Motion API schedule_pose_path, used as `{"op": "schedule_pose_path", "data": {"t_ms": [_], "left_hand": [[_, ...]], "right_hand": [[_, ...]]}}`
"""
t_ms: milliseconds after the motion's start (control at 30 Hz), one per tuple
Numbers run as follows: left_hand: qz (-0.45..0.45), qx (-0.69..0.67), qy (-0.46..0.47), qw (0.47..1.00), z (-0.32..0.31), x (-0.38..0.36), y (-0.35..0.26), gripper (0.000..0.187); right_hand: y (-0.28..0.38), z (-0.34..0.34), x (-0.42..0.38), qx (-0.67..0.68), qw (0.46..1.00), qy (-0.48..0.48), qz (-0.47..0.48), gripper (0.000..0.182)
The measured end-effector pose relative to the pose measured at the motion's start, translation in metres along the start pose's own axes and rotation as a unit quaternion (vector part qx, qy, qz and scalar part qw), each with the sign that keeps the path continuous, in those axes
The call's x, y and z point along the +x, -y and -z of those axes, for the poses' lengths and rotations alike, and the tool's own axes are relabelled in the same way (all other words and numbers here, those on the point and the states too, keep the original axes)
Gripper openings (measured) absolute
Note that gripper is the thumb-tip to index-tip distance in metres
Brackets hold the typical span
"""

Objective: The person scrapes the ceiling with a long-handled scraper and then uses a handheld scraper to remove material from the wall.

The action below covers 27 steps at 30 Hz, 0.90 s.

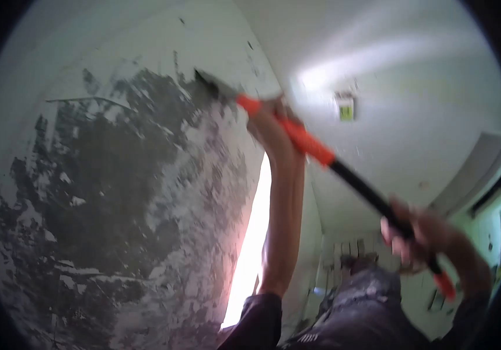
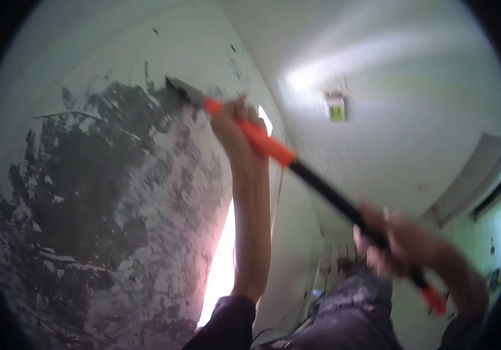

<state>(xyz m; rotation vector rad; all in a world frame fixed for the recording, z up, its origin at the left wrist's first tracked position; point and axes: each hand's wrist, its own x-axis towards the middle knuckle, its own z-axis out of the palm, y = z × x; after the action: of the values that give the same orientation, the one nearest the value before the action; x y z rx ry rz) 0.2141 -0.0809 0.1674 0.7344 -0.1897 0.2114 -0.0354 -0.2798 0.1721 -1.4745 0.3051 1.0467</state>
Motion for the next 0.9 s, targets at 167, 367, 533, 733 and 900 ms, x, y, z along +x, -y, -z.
{"op": "schedule_pose_path", "data": {"t_ms": [167,367,533,733,900], "left_hand": [[-0.013,0.03,0.018,0.999,-0.023,-0.001,-0.018,0.015],[-0.017,-0.018,0.007,1.0,-0.018,0.013,-0.014,0.016],[0.001,-0.018,-0.013,1.0,-0.011,0.003,-0.009,0.014],[-0.033,-0.065,-0.059,0.996,-0.035,0.04,0.003,0.024],[-0.026,0.001,-0.012,1.0,-0.017,0.067,0.025,0.007]], "right_hand": [[0.021,0.026,0.043,0.086,0.995,0.005,0.048,0.062],[0.043,0.025,0.02,0.003,0.993,0.029,0.11,0.056],[0.044,0.031,0.013,0.035,0.997,0.036,0.067,0.06],[0.08,0.08,0.048,0.082,0.992,-0.002,0.093,0.057],[0.04,0.063,0.061,0.094,0.984,-0.026,0.151,0.052]]}}
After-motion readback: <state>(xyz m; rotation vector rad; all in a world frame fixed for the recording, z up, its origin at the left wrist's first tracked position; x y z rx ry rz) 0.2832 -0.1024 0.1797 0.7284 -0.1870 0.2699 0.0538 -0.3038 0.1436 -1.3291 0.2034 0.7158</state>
